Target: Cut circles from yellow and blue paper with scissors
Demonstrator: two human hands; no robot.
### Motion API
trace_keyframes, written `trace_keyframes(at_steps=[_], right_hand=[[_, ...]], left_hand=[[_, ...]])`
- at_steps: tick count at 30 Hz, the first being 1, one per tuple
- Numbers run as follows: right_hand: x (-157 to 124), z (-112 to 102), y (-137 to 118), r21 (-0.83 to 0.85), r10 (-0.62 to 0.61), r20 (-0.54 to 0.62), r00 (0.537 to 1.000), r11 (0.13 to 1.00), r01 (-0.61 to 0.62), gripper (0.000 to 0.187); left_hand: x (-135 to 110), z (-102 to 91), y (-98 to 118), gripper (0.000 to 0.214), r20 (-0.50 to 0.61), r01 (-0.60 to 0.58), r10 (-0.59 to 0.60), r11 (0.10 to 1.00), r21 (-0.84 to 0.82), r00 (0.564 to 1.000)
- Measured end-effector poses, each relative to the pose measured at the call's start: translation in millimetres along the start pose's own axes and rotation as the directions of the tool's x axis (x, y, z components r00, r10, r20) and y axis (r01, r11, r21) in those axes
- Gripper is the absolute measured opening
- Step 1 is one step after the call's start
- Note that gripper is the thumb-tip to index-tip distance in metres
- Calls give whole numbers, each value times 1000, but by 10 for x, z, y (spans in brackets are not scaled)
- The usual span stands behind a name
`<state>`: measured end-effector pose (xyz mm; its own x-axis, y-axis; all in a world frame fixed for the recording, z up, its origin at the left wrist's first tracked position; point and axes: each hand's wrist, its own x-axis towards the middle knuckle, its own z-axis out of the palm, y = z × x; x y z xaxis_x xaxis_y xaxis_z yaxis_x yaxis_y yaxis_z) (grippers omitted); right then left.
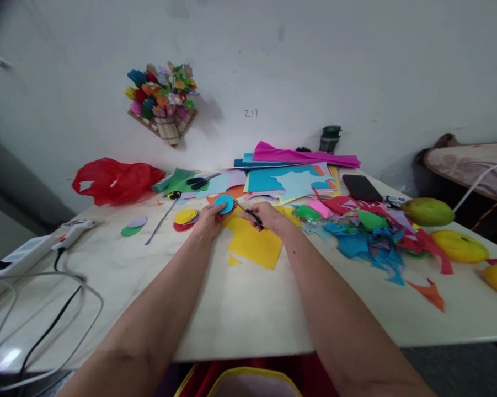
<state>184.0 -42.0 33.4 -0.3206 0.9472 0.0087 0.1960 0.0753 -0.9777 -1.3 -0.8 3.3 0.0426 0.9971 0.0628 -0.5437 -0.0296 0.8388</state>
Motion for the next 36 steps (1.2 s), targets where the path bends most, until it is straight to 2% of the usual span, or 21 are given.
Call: trace_keyframes(at_steps=[12,24,29,36], right_hand=[[-20,67,-31,86,66,-28,997,994,-63,26],[-42,70,-74,1,39,-54,998,999,-39,29],[-56,63,-121,-24,66,-55,996,997,-67,29],[-12,37,-76,-62,101,-170,980,992,-113,27]], left_hand=[[3,1,-31,23,30,-24,23,1000,19,999],[-20,24,-2,18,-6,7,-7,1000,0,1000],[-19,14,9,19,-17,13,-13,1000,9,1000],[-4,-18,-4,22,2,-11,11,999,39,1000]])
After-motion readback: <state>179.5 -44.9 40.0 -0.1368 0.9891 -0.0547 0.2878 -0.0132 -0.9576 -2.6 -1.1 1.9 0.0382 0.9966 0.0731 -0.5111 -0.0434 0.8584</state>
